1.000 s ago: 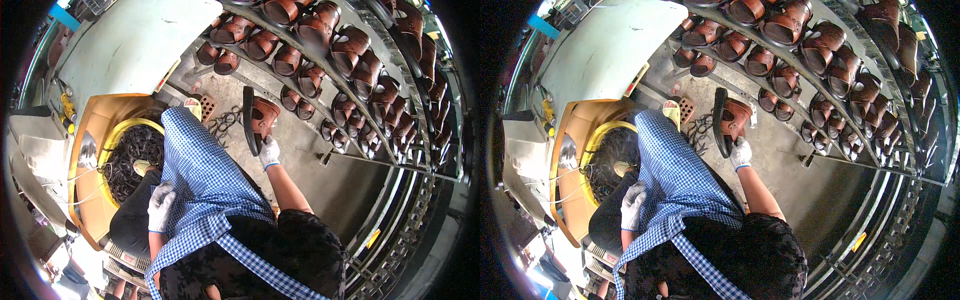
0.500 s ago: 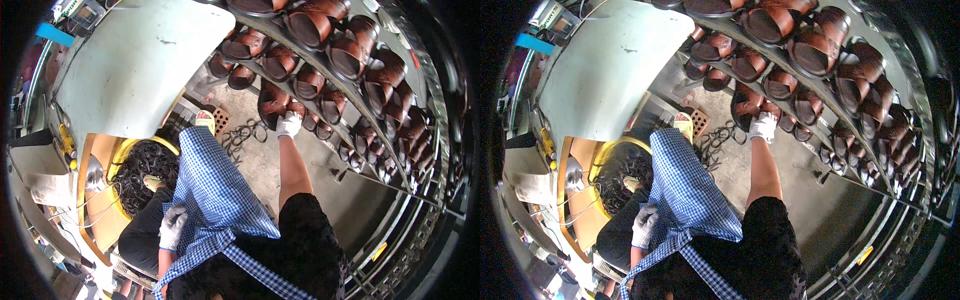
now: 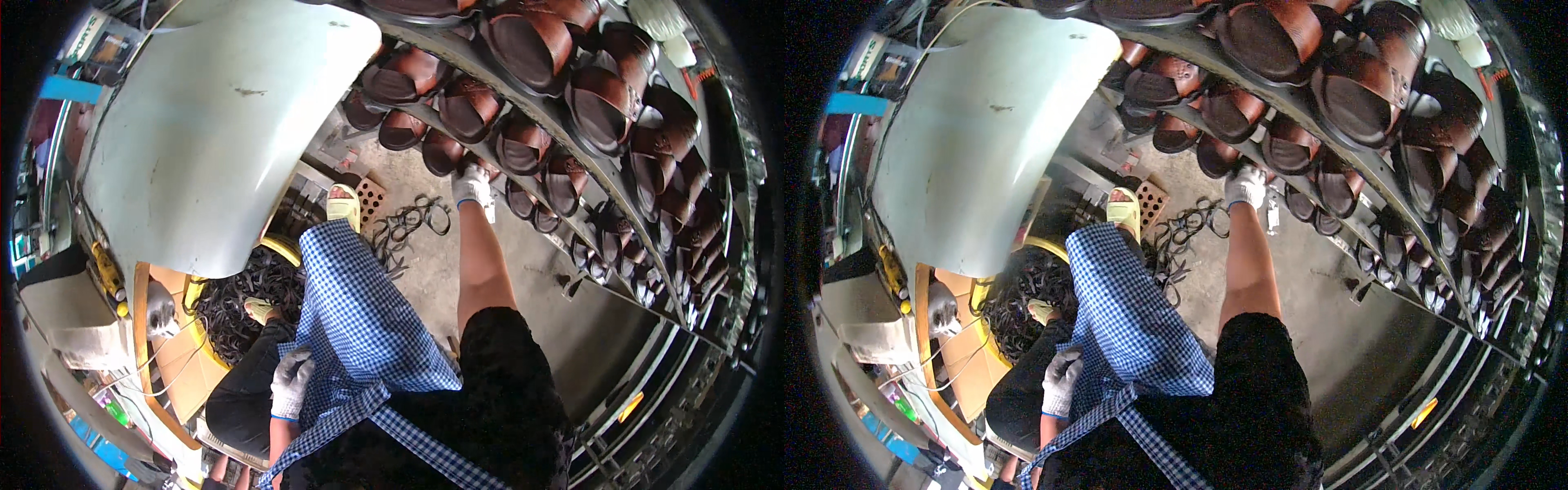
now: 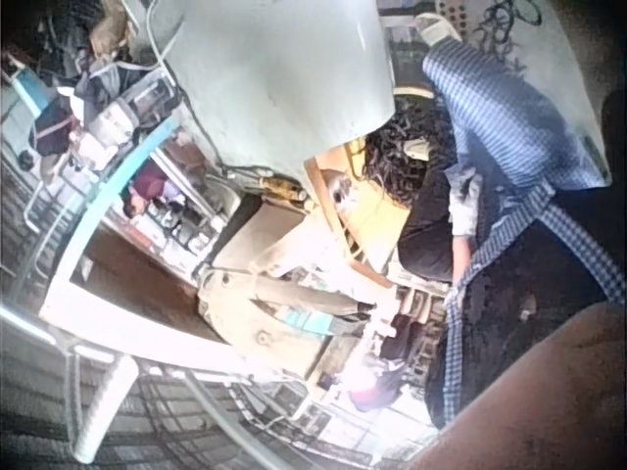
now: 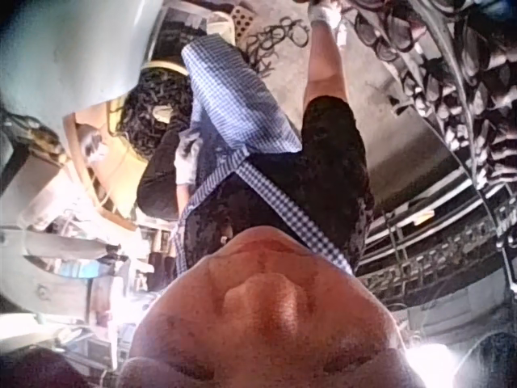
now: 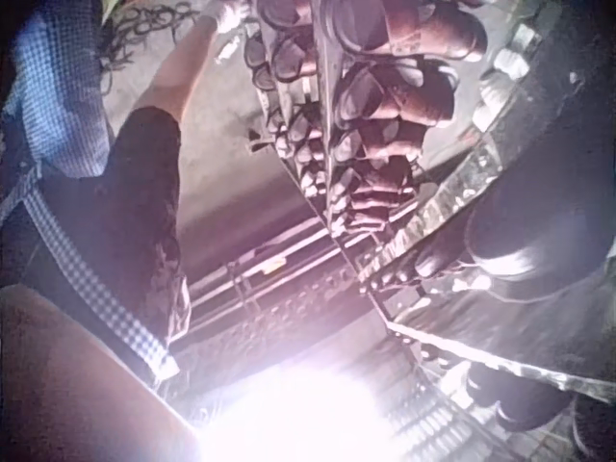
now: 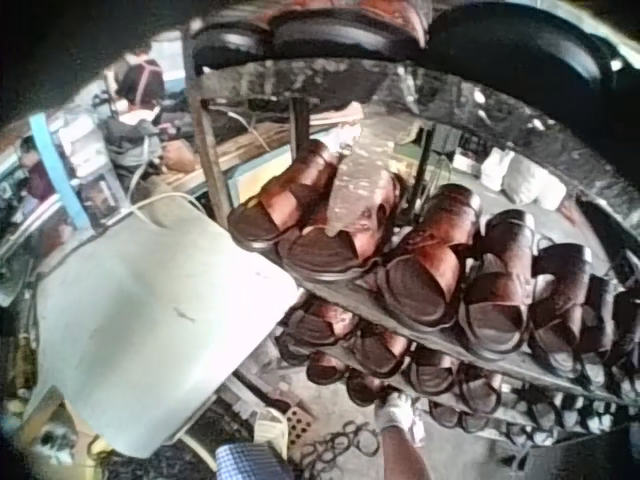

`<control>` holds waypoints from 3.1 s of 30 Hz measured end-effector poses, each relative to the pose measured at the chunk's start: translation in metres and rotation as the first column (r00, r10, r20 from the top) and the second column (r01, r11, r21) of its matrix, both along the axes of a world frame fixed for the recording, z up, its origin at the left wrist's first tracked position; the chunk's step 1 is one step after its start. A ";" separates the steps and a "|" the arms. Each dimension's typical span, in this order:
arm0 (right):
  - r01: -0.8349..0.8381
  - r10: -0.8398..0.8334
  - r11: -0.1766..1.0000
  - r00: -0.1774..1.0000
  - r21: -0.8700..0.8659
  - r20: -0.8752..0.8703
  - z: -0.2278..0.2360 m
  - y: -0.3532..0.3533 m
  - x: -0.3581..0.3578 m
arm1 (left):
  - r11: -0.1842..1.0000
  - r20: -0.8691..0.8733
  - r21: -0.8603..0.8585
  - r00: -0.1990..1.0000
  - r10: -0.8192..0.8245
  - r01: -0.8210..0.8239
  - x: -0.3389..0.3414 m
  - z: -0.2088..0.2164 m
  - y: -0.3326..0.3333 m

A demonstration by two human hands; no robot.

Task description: Apply adhesive or stitch components of shoes using an industrial machine and organize finished parts on a rack.

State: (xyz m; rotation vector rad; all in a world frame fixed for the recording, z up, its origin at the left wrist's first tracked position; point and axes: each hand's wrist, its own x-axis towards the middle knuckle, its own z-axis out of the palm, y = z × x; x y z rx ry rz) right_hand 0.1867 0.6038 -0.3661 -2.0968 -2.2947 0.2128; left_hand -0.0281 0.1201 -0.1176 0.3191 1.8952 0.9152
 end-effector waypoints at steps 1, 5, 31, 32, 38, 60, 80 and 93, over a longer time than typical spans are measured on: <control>-0.018 0.011 0.995 0.998 -0.102 -0.067 0.002 -0.007 0.015 | 1.000 -0.012 0.010 1.000 0.002 -0.002 -0.001 0.000 0.003; 0.152 -0.141 0.981 0.985 0.117 -0.099 0.017 -0.010 0.090 | 0.997 -0.015 0.060 0.999 0.040 -0.039 -0.005 -0.004 -0.005; -0.239 0.906 0.399 0.252 -0.885 0.340 -0.129 -0.053 0.293 | 0.994 -0.135 -0.036 0.985 -0.103 0.099 0.015 -0.003 -0.021; -0.303 0.646 0.727 0.605 -0.616 0.465 -0.122 -0.043 0.341 | 0.993 -0.053 0.095 0.997 -0.064 0.069 0.009 -0.016 -0.032; 0.017 -0.049 0.888 0.997 -0.459 -0.058 0.098 -0.192 0.144 | 0.993 -0.130 0.034 0.985 -0.111 0.116 0.015 0.005 -0.032; -0.857 0.938 0.143 0.277 0.495 0.209 0.425 -0.154 -0.276 | 0.905 -0.195 0.408 0.957 0.213 -0.119 0.021 0.050 -0.125; -0.874 -0.312 0.318 0.269 -0.367 -0.911 0.392 -0.321 -0.077 | 0.073 0.859 0.428 0.431 0.276 -0.901 -0.011 0.110 -0.105; -0.892 -0.654 0.312 0.049 -0.328 -0.755 0.365 -0.346 -0.092 | 0.370 0.446 0.823 0.894 0.049 -0.431 -0.020 0.143 -0.112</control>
